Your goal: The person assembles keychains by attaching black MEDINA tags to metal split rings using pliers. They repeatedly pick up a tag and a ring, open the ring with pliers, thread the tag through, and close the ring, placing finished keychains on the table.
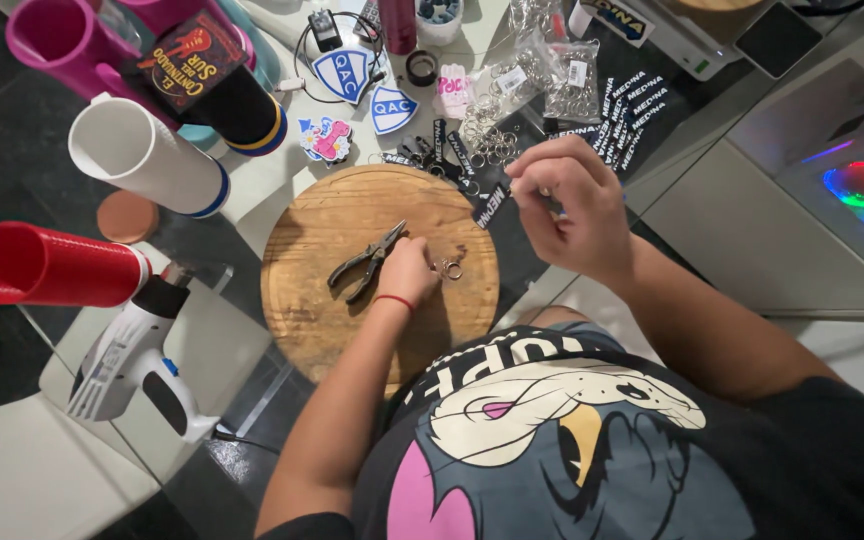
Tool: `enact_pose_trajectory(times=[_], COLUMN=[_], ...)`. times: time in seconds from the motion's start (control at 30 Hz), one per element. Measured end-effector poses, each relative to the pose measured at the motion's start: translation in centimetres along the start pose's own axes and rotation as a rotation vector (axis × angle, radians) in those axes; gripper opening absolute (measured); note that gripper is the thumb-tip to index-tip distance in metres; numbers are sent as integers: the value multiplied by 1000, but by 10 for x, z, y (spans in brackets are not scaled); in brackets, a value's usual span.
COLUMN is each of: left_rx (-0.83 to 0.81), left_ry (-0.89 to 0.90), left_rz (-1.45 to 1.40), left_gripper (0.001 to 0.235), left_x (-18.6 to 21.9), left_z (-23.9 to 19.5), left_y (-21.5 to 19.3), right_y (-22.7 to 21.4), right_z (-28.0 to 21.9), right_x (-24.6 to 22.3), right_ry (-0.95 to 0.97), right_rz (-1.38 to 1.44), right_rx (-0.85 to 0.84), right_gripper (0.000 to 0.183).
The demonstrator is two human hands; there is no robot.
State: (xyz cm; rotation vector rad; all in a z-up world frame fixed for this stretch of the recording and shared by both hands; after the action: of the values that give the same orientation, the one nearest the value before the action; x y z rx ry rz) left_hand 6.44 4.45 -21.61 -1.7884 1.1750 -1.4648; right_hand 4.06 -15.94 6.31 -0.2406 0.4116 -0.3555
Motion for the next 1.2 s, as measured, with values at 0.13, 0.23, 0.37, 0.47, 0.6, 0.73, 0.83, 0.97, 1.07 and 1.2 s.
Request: enact_pose_trajectory(times=[0.13,0.23,0.37,0.47,0.6,0.73,0.83,0.97,1.07,1.2], left_rx=[-2,60,236,252,214,159,72,155,200,269], left_ry=[25,47,140,232,460,532,713,756,781,742], left_rz=[6,-20,-759,-1319,-1478,-1503,-1502,-1372,-1316,-1292], left_gripper=[8,7,10,21,31,32,28,22,22,23], left_x=[-7,-7,48,92,133,149,159,167,174,182], left_z=[4,3,-32,-66,-103,-116,-123,-131,-137,-144], left_y=[9,-8,-106,-173,-238,-252,-258,-260,-259,-256], right_y=[-1,-3,-4,-2,1,-4,-12,-17,-21,-23], right_z=[-6,-3,7,8,17,24,32,37,37,39], right_x=[7,3,-8,-15,-24,-33,-44,-50,-52,-54], right_ry=[-21,-54,-19,22,43,48,66,13,5,35], right_rz=[8,40,52,104,142,153,135,150,158,177], right_rx=[5,3,8,5,5,16,-142,-121,-117,-127], right_gripper=[12,11,11,12,14,13,10,12,12,12])
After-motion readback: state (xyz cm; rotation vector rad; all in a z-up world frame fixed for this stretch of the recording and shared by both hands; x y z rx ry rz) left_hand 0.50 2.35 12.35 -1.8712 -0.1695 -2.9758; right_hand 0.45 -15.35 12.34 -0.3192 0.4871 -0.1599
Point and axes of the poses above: each hand's wrist, its own z-axis towards the middle knuckle, its own y-axis out of the palm, x = y × z, the point moved 2 cm from there along z, towards the middle knuckle, and after that the axes turned 8 degrees about x, right-handed, at the moved point
